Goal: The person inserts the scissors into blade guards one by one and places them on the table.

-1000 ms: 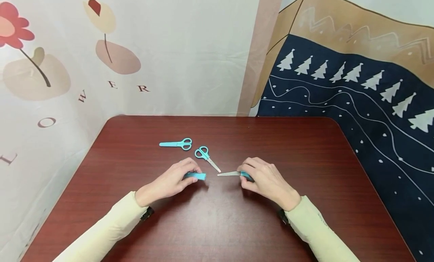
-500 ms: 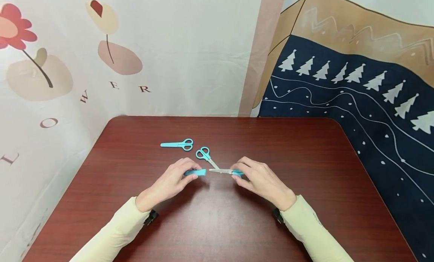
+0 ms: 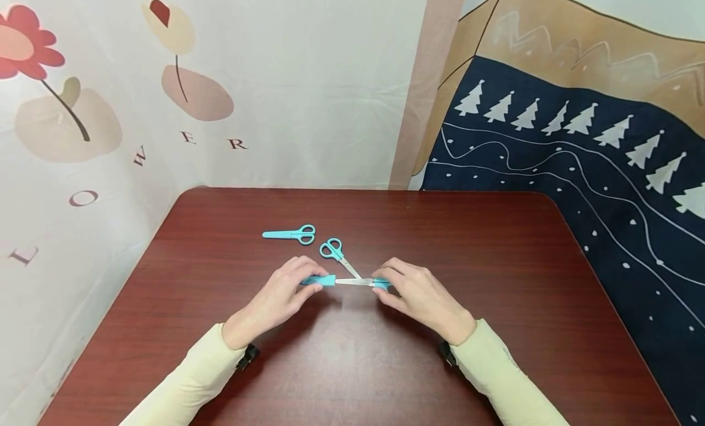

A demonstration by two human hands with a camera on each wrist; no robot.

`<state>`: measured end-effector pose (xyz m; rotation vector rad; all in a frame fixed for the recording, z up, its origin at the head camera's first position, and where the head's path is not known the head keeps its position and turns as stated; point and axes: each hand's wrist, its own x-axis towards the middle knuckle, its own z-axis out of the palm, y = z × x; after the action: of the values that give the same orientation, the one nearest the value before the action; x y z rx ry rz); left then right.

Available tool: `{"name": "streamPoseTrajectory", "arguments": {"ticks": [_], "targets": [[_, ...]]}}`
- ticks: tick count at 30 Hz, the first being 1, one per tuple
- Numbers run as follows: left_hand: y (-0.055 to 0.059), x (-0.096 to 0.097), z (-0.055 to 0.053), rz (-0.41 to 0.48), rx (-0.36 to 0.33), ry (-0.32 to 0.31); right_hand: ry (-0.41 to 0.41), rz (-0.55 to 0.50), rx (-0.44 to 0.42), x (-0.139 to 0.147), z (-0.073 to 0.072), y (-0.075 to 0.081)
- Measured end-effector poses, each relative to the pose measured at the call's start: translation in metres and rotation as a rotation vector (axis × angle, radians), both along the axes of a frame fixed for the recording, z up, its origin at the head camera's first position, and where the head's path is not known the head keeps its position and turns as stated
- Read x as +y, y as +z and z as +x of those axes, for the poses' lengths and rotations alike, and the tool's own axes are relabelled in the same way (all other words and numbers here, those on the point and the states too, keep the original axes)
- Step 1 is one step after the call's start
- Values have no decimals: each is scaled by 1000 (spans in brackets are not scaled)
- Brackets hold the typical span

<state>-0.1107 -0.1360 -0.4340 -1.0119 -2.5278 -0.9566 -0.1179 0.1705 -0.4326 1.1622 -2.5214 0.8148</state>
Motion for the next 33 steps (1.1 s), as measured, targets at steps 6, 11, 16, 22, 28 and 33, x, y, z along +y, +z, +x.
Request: {"name": "streamPoseTrajectory", "arguments": {"ticks": [6,11,16,22,28,33], "targets": [[1,1,0,-13,13,-2,-17,3,16,-2,1,1],[3,3,0,-16,27,-5,-19,-2,42,-3,1,1],[4,4,2,-14,29,-4,-1,-7,73,-4,0,1],[2,4,2,-18,26,1,10,-8,78,-6,-1,2],[1,6,2,-12,38,-1,19,-13,72,-9,-1,3],[1,7,2,1,52,-3,27,-14,74,-12,-2,5]]}}
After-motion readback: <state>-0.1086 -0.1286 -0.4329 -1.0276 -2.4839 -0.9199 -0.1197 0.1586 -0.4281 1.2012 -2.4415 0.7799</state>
